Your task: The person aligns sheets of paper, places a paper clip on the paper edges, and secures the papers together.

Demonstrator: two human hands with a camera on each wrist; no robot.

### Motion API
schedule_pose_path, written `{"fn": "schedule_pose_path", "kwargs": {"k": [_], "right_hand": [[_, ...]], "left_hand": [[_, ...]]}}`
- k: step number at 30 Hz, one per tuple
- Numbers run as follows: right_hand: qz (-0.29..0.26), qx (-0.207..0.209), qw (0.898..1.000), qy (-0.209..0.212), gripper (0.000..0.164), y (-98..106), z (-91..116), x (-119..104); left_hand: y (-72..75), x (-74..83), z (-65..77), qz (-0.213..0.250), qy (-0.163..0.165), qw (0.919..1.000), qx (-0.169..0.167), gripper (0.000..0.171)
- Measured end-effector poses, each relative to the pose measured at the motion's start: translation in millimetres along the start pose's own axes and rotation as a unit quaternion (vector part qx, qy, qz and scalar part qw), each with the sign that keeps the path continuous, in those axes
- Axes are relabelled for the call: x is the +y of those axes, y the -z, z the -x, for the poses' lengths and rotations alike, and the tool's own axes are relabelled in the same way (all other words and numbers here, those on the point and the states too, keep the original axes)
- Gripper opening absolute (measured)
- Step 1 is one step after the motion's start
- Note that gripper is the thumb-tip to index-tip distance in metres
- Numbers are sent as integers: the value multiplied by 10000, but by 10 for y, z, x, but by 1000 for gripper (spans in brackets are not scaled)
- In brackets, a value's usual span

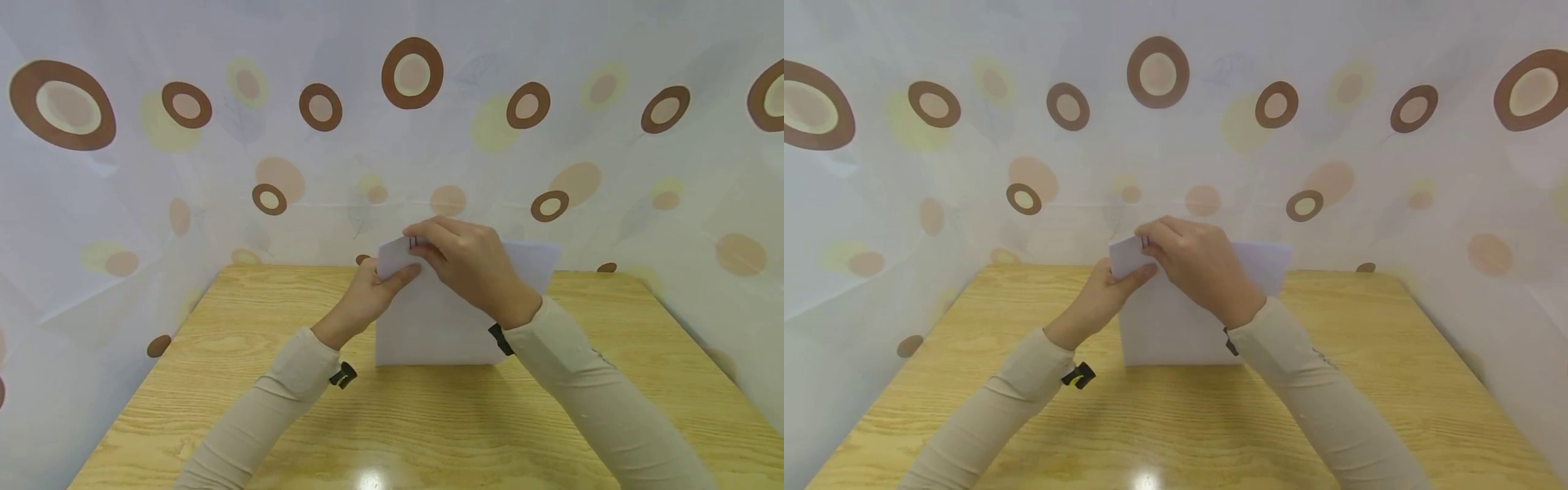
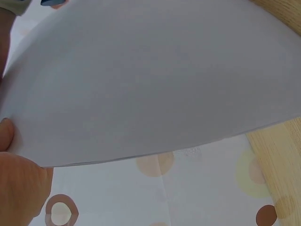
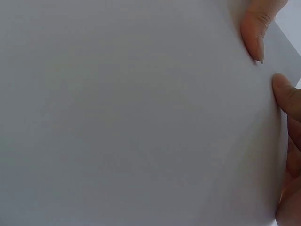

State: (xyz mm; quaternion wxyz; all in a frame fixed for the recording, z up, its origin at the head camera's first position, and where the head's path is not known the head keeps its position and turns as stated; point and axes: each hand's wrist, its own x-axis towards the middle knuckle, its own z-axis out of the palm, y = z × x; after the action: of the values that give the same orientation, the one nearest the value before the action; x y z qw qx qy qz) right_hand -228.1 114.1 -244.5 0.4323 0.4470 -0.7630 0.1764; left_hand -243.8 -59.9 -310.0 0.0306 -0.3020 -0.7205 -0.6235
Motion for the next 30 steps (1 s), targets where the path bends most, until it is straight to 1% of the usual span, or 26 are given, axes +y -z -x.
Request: {"fn": "schedule_pose_path", "kwargs": {"k": [5,10,14,18,21,30], "right_hand": [[30,37,10000,-16,20,-19,1,2],[95,80,9999,11,24,-35,18,23],[182,137,9997,108,23,-45,48,44],[334,161,9990,250,24,-54,81,48],[411,165,9986,279,24,-66,91,44],[422,164,9986,269,22,-81,67,24]], "left_hand": [[5,-3,-2,28,-28,10000,0,32],[-4,4,2,44,-13,10000,45,32],[-9,5,9,24,42,10000,66,32],[-13,-7,12,32,21,10000,63,32],[-17,-26,10,67,-8,10000,65,32],[-31,-5,5,146,-1,9996,255,29]]}}
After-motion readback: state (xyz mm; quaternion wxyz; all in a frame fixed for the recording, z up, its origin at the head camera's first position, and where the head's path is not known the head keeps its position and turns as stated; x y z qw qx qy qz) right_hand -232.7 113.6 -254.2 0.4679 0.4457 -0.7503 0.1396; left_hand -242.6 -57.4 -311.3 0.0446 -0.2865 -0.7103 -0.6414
